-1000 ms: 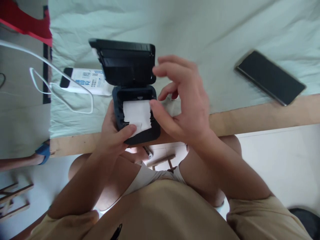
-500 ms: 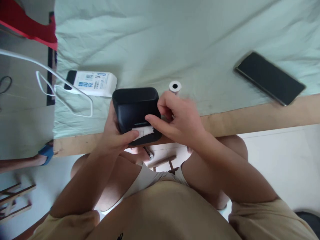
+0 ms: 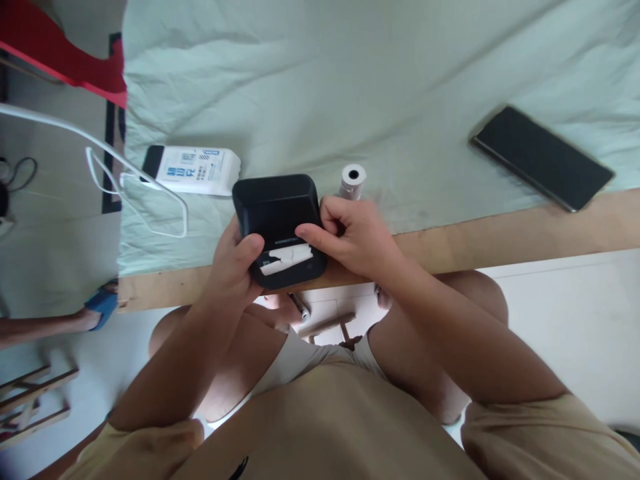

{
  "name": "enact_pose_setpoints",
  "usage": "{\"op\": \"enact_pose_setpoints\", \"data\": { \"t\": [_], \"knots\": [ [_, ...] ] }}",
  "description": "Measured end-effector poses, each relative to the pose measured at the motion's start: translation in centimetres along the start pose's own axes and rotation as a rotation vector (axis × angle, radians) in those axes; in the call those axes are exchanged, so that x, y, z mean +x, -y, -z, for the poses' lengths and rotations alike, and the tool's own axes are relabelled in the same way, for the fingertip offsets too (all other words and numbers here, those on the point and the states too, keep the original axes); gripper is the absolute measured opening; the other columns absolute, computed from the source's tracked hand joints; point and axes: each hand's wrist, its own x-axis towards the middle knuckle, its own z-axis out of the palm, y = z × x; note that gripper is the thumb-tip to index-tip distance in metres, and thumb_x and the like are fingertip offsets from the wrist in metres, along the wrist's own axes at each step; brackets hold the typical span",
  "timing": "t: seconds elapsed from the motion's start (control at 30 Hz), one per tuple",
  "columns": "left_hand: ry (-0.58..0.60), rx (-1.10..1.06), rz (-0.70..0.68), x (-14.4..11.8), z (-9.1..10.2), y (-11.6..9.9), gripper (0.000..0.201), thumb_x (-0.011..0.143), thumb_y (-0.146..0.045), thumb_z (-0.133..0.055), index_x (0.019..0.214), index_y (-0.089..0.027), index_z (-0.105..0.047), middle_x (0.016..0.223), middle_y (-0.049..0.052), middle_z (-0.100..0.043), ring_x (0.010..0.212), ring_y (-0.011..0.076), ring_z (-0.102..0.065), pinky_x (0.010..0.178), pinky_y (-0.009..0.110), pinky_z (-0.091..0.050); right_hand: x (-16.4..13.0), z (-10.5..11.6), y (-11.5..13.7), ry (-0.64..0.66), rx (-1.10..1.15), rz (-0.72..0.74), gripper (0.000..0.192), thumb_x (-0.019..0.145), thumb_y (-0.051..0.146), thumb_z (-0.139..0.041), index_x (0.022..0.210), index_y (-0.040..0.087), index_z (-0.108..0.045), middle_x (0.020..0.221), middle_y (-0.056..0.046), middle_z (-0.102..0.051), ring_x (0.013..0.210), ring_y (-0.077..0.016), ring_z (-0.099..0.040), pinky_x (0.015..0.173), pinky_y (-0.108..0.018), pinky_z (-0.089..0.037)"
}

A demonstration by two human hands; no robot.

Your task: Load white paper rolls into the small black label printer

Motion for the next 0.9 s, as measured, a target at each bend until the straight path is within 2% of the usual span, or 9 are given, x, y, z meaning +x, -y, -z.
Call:
{"op": "enact_pose_setpoints", "data": {
  "t": [0.13, 0.27, 0.43, 0.57, 0.67, 0.73, 0.83, 0.9],
  "knots": [
    [-0.026, -0.052, -0.028, -0.1, -0.1, -0.1, 0.056, 0.084, -0.065, -0.077, 0.119, -0.022, -0.07, 0.121, 0.008, -0.079, 0.133, 0.0344, -0.068, 0.106, 0.045, -0.063, -0.1, 0.1, 0.1, -0.005, -0.004, -0.025, 0.047, 0.095, 0.043, -0.066, 0.066, 0.024, -0.034, 0.056, 0.007, -0.035, 0.053, -0.0083, -0.029, 0.051, -0.027, -0.025],
    [-0.155, -0.132, 0.062, 0.2, -0.3, -0.3, 0.043, 0.092, -0.062, -0.068, 0.105, -0.021, -0.076, 0.112, 0.005, -0.082, 0.135, 0.0327, -0.067, 0.111, 0.048, -0.061, -0.2, 0.0, 0.3, -0.033, -0.025, -0.031, 0.041, 0.096, 0.038, -0.062, 0.068, 0.024, -0.036, 0.057, 0.006, -0.039, 0.053, -0.0087, -0.032, 0.053, -0.028, -0.026],
    [-0.308, -0.182, 0.108, 0.5, -0.8, -0.6, 0.028, 0.099, -0.044, -0.064, 0.095, -0.02, -0.077, 0.093, 0.003, -0.082, 0.108, 0.0243, -0.078, 0.1, 0.04, -0.066, -0.2, -0.1, 0.2, -0.068, 0.066, -0.023, 0.037, 0.09, 0.033, -0.069, 0.076, 0.025, -0.035, 0.062, 0.008, -0.041, 0.054, -0.0075, -0.034, 0.051, -0.026, -0.028],
    [-0.37, -0.196, 0.054, 0.5, -0.9, -1.0, 0.025, 0.099, -0.029, -0.061, 0.081, -0.019, -0.075, 0.074, -0.002, -0.076, 0.073, 0.0136, -0.075, 0.076, 0.024, -0.066, -0.2, 0.1, 0.4, 0.023, 0.155, 0.036, 0.044, 0.081, 0.032, -0.08, 0.079, 0.026, -0.037, 0.067, 0.007, -0.047, 0.055, -0.0073, -0.039, 0.049, -0.024, -0.031],
    [-0.346, -0.189, 0.063, 0.5, -1.0, -1.3, 0.027, 0.097, -0.024, -0.06, 0.074, -0.019, -0.072, 0.063, -0.003, -0.069, 0.058, 0.0102, -0.066, 0.06, 0.02, -0.06, -0.5, 0.6, 0.7, 0.04, 0.151, 0.072, 0.046, 0.08, 0.028, -0.083, 0.079, 0.025, -0.037, 0.067, 0.008, -0.049, 0.056, -0.0075, -0.044, 0.048, -0.024, -0.033],
    [-0.283, -0.202, 0.072, 0.5, -1.0, -1.3, 0.023, 0.094, -0.028, -0.067, 0.072, -0.019, -0.071, 0.064, -0.004, -0.068, 0.058, 0.0099, -0.066, 0.059, 0.02, -0.06, -0.8, 1.0, 1.0, 0.008, 0.145, 0.096, 0.045, 0.08, 0.026, -0.084, 0.08, 0.026, -0.039, 0.065, 0.008, -0.051, 0.055, -0.0077, -0.046, 0.048, -0.024, -0.036],
    [-0.189, -0.198, 0.07, 0.7, -1.1, -1.1, 0.024, 0.086, -0.043, -0.079, 0.08, -0.02, -0.073, 0.074, -0.003, -0.073, 0.074, 0.0157, -0.075, 0.071, 0.028, -0.066, -1.2, 1.0, 1.3, -0.112, 0.167, 0.103, 0.036, 0.086, 0.03, -0.082, 0.087, 0.027, -0.046, 0.066, 0.009, -0.054, 0.053, -0.0092, -0.053, 0.048, -0.025, -0.042],
    [-0.167, -0.159, 0.08, 0.7, -1.0, -0.7, 0.037, 0.082, -0.057, -0.08, 0.089, -0.021, -0.074, 0.086, 0.001, -0.079, 0.091, 0.0233, -0.079, 0.082, 0.036, -0.069, -1.2, 0.6, 1.5, -0.248, 0.183, 0.103, 0.028, 0.091, 0.032, -0.077, 0.092, 0.028, -0.049, 0.068, 0.008, -0.055, 0.054, -0.0106, -0.059, 0.047, -0.026, -0.044]
  ]
}}
